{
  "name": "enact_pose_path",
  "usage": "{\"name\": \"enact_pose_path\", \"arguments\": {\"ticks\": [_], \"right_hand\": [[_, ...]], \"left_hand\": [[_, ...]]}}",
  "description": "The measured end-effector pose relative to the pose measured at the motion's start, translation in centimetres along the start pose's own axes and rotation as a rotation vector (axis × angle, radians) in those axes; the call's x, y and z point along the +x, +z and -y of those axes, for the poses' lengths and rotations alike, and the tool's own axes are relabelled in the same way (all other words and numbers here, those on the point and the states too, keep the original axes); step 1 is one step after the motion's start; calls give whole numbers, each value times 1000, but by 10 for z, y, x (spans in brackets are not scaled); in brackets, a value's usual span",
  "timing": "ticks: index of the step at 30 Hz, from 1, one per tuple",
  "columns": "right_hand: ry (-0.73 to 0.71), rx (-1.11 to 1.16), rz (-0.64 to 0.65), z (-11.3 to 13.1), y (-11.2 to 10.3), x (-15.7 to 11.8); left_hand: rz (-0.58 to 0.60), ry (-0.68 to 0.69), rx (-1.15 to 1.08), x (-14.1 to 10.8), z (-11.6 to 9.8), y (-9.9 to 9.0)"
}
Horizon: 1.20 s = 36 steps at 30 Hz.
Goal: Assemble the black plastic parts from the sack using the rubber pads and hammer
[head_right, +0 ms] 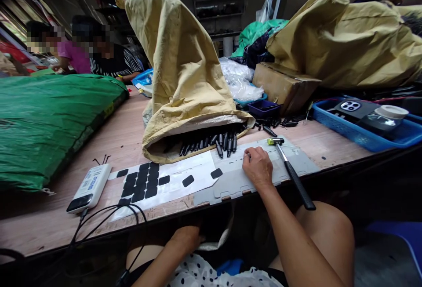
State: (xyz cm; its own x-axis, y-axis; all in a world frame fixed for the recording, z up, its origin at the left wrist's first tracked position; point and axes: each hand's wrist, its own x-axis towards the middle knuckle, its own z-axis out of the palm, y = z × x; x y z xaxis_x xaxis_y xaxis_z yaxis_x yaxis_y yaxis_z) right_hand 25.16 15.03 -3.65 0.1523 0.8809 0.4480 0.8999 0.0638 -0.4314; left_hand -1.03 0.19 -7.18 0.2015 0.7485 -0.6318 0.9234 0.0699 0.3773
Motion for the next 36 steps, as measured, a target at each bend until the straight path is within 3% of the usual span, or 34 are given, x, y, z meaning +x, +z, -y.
{"name": "enact_pose_path", "arguments": {"ticks": [2,4,6,7,8,9,11,12,14,18,21,23,26,28,32,36], "right_hand": [[4,-1,10,1,0,0],[8,-7,16,1,-1,0],[5,-15,20,2,-1,0],[4,-17,22,2,-2,0],[4,-18,24,2,-2,0],[6,-18,28,2,-2,0],[16,-12,36,3,-3,1],[23,-7,38,3,-3,1],[33,7,41,3,-3,2],[53,25,26,2,-2,3],[60,28,18,1,-1,2],[59,30,15,0,-1,2],[58,30,2,0,0,1],[61,33,-9,2,0,2],[68,56,-45,4,-9,1],[194,-171,-176,-9,-35,-3]], "left_hand": [[44,67,98,-18,-14,-19],[130,276,97,-33,-29,-48],[198,489,-153,-36,-38,-86],[160,516,-296,-32,-40,-106],[32,482,-386,-23,-40,-127],[-188,409,-419,-11,-37,-146],[-738,185,-319,21,-26,-179],[-890,69,-245,37,-20,-191],[-924,-80,-150,65,-9,-205],[-847,-174,-94,82,2,-208],[-820,-223,-40,70,6,-202],[-877,-197,14,58,10,-197],[-1098,-64,-1,45,13,-183],[-1163,81,-81,42,9,-170],[-939,464,-149,45,-8,-139],[-833,562,-254,50,-14,-124]]}}
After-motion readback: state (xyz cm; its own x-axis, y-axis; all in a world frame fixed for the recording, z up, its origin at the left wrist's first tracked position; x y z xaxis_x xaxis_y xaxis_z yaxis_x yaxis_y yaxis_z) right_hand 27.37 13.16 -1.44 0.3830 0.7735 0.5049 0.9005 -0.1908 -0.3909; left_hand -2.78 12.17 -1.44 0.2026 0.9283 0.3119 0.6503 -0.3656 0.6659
